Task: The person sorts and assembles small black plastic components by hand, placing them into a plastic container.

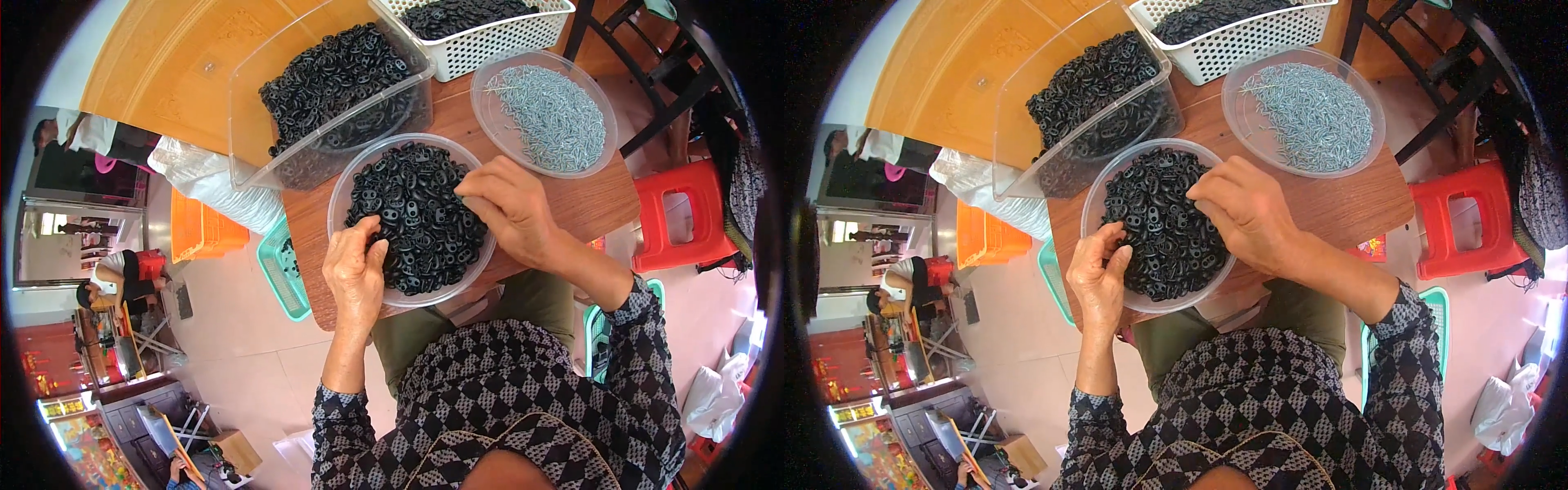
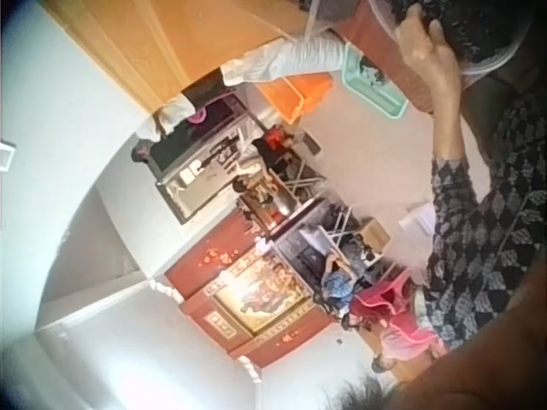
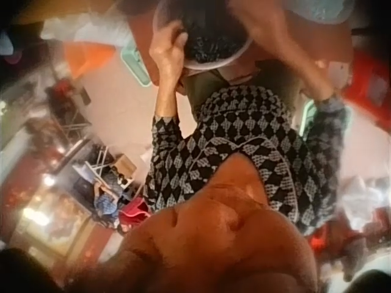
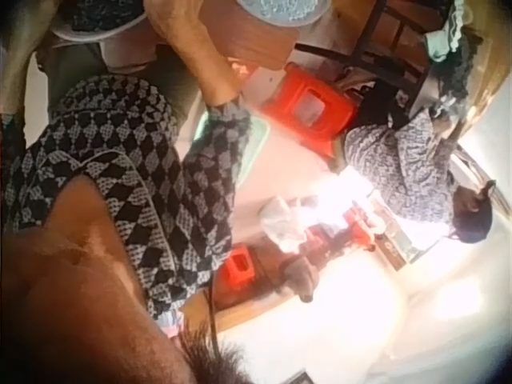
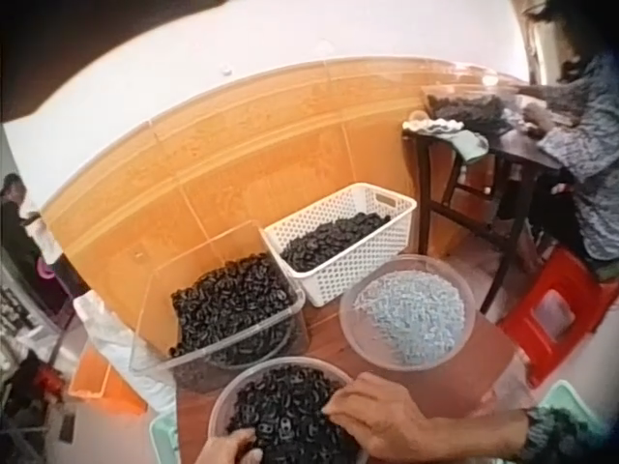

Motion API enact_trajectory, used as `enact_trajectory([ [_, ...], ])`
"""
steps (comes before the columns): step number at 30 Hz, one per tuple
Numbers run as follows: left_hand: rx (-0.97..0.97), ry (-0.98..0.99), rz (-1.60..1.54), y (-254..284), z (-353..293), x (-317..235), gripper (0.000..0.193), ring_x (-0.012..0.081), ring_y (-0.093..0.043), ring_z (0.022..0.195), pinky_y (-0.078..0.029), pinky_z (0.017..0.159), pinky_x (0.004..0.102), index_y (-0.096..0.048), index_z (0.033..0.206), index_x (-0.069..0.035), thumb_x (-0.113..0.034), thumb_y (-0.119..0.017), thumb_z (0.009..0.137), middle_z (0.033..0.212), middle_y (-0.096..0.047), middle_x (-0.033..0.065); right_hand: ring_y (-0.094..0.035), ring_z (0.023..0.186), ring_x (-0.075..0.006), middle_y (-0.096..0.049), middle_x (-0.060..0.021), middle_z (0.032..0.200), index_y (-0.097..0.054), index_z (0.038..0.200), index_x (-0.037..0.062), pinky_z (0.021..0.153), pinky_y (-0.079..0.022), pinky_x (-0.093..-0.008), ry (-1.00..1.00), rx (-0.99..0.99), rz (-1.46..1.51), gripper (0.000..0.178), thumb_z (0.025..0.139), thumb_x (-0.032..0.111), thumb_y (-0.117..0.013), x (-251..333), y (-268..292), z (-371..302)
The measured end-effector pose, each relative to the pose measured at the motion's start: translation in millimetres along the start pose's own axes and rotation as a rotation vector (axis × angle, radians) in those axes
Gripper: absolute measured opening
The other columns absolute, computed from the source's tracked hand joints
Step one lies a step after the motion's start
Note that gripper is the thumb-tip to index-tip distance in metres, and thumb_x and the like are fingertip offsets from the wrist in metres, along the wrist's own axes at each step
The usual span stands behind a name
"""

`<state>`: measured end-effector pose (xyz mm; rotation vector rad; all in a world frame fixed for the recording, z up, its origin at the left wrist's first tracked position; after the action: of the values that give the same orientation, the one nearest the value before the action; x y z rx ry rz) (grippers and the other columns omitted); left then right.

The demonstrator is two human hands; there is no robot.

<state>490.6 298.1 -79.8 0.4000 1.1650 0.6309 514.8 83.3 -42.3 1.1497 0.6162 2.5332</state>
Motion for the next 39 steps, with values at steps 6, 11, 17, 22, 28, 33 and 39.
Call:
enact_trajectory([
  [6, -0.011, -0.326, 0.238, -1, -8, -35, 0.039, 0.0241, -0.057, 0.084, -0.045, 0.074, 0.0353, -0.066, 0.098, -0.004, 0.002, -0.073, 0.06, 0.092, -0.064, 0.0078, -0.057, 0.078, -0.0304, -0.061, -0.011, 0.085, -0.063, 0.089, 0.0003, 0.065, -0.047, -0.0376, 0.082, 0.017, -0.013, 0.02, 0.07, -0.006, -0.066, 11, -5, -4],
  [11, 0.053, -0.463, 0.294, -22, -10, -40, 0.037, 0.0244, -0.056, 0.079, -0.042, 0.072, 0.0349, -0.065, 0.096, -0.003, 0.003, -0.072, 0.06, 0.086, -0.063, 0.008, -0.057, 0.078, -0.0305, -0.061, -0.0112, 0.085, -0.063, 0.088, 0.0005, 0.065, -0.048, -0.0378, 0.073, 0.014, 0.005, 0.019, 0.071, -0.006, -0.065, 13, -8, -9],
  [17, 0.094, -0.272, 0.127, -20, -7, -25, 0.036, 0.0216, -0.055, 0.07, -0.044, 0.066, 0.0332, -0.063, 0.094, -0.002, 0.007, -0.071, 0.061, 0.078, -0.059, 0.0074, -0.057, 0.077, -0.0302, -0.061, -0.0109, 0.084, -0.063, 0.088, 0.0014, 0.065, -0.048, -0.0381, 0.058, -0.001, 0.044, 0.017, 0.072, -0.004, -0.066, 17, -11, -13],
  [22, 0.098, 0.017, -0.247, -13, -5, -25, 0.03, 0.0132, -0.056, 0.068, -0.047, 0.064, 0.0269, -0.062, 0.096, -0.002, 0.007, -0.071, 0.07, 0.078, -0.06, 0.0039, -0.057, 0.077, -0.0297, -0.061, -0.0107, 0.081, -0.062, 0.085, 0.0013, 0.066, -0.047, -0.0385, -0.015, 0.064, 0.15, 0.011, 0.075, 0.002, -0.066, 17, -29, -18],
  [28, 0.13, 0.077, -0.358, -12, -4, -36, 0.027, 0.0094, -0.055, 0.071, -0.047, 0.066, 0.0241, -0.062, 0.098, -0.002, 0.004, -0.071, 0.074, 0.081, -0.06, 0.0019, -0.058, 0.072, -0.0247, -0.06, -0.0104, 0.075, -0.062, 0.082, 0.0007, 0.064, -0.046, -0.0352, -0.269, 0.124, 0.423, 0.006, 0.08, 0.007, -0.063, 13, -45, -18],
  [33, 0.055, 0.072, -0.467, -16, -8, -35, 0.022, 0.0112, -0.055, 0.071, -0.047, 0.066, 0.0251, -0.062, 0.095, 0.0, 0.002, -0.072, 0.075, 0.081, -0.061, 0.003, -0.05, 0.074, -0.0064, -0.059, -0.0018, 0.083, -0.063, 0.089, -0.001, 0.063, -0.042, -0.0234, -0.407, 0.167, 0.504, 0.009, 0.088, 0.007, -0.061, 13, -49, -25],
  [39, -0.254, -0.177, -0.114, -7, -23, -60, 0.016, 0.0217, -0.059, 0.07, -0.049, 0.068, 0.0321, -0.063, 0.092, 0.001, 0.002, -0.071, 0.077, 0.079, -0.063, 0.0094, -0.055, 0.072, -0.017, -0.06, -0.0084, 0.079, -0.064, 0.091, -0.0026, 0.066, -0.045, -0.0305, -0.511, -0.007, 0.679, 0.011, 0.085, 0.005, -0.059, 11, -49, -34],
])
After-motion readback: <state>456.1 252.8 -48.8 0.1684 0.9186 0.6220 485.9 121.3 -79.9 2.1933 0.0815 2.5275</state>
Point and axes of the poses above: each hand's wrist, its own z-axis towards the middle knuckle, its own y-axis out of the back of the hand, x = y × z, the point moved 8 cm from there along z, towards the middle knuckle
